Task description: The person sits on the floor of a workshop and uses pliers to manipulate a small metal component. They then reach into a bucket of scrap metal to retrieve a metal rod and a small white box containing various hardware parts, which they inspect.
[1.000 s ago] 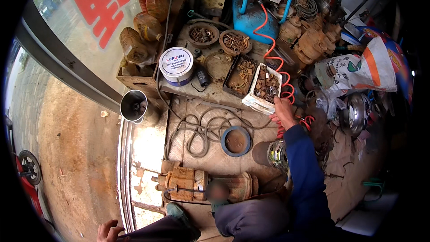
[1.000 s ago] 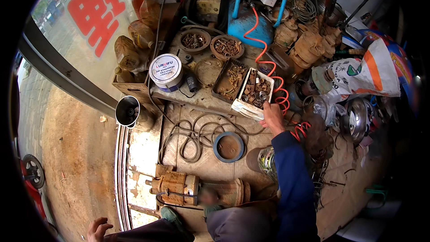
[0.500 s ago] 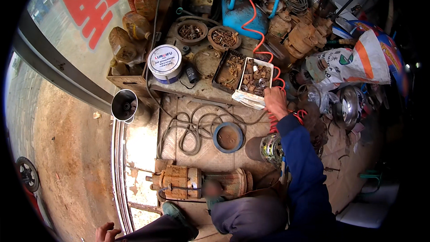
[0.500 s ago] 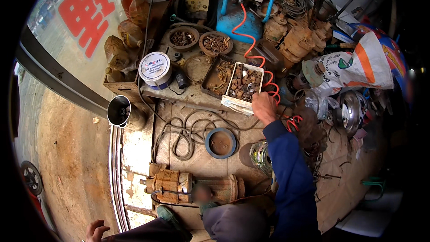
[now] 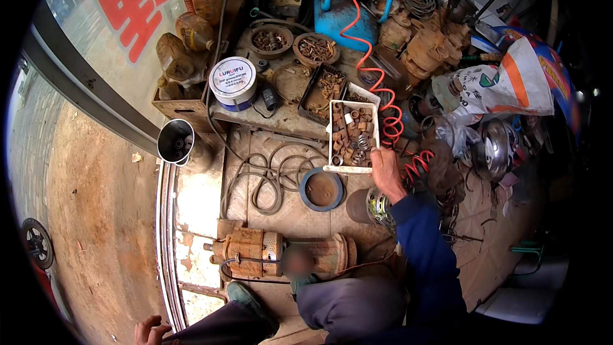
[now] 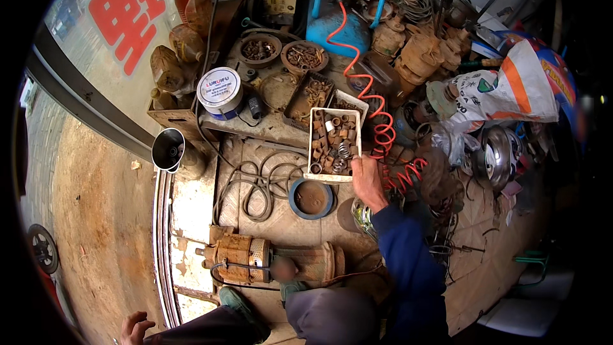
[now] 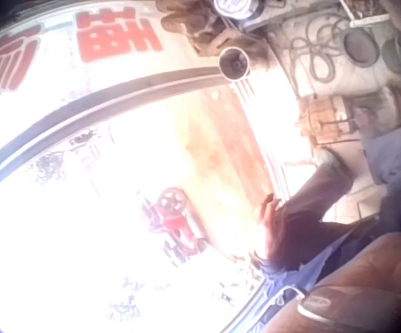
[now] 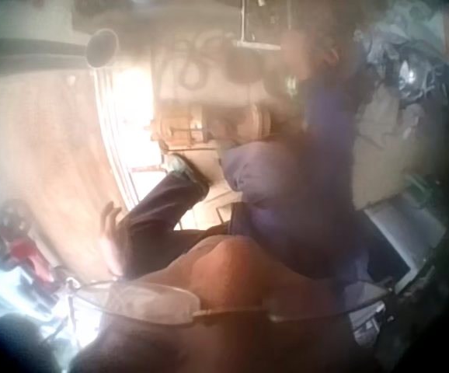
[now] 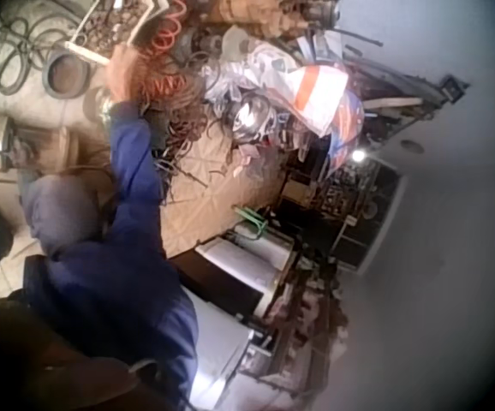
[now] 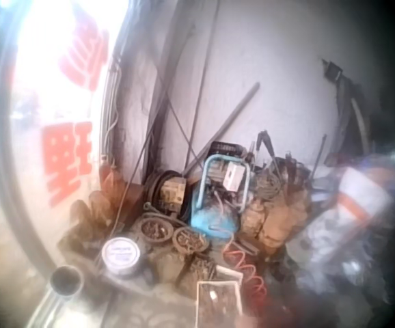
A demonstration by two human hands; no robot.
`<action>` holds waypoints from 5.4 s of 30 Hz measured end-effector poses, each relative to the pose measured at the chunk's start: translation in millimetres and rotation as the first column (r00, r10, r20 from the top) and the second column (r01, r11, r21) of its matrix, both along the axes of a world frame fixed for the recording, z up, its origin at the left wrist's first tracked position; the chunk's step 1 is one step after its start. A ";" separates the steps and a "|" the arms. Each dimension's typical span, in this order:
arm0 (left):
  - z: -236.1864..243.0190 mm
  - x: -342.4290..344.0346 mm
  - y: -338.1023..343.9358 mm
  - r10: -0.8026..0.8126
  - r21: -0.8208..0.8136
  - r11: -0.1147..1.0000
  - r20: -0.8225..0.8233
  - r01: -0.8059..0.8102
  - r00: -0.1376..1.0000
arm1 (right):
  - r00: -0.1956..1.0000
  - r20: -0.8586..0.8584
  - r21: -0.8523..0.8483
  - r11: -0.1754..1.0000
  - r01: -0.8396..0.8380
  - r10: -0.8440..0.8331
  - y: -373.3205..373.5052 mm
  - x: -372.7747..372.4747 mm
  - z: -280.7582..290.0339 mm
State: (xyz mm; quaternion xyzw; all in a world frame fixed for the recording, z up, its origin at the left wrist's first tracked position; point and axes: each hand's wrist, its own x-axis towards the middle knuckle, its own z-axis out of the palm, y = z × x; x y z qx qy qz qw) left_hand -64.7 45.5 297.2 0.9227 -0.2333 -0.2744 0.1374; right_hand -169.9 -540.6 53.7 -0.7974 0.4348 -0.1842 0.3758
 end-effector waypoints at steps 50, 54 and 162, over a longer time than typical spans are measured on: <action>-14.9 -34.0 5.2 -0.061 -0.036 0.997 0.059 0.063 0.996 | 0.455 0.410 0.867 0.492 0.073 -0.790 -2.6 58.5 -67.8; -3.9 -35.0 -1.5 -0.047 -0.021 0.999 0.064 0.048 0.997 | 0.407 0.389 0.881 0.463 0.099 -0.827 -2.3 47.2 -67.6; -91.8 -140.0 5.0 -0.045 -0.640 -0.062 -0.765 -0.766 0.642 | 0.717 0.640 0.533 0.513 -0.673 0.276 419.7 -126.8 134.5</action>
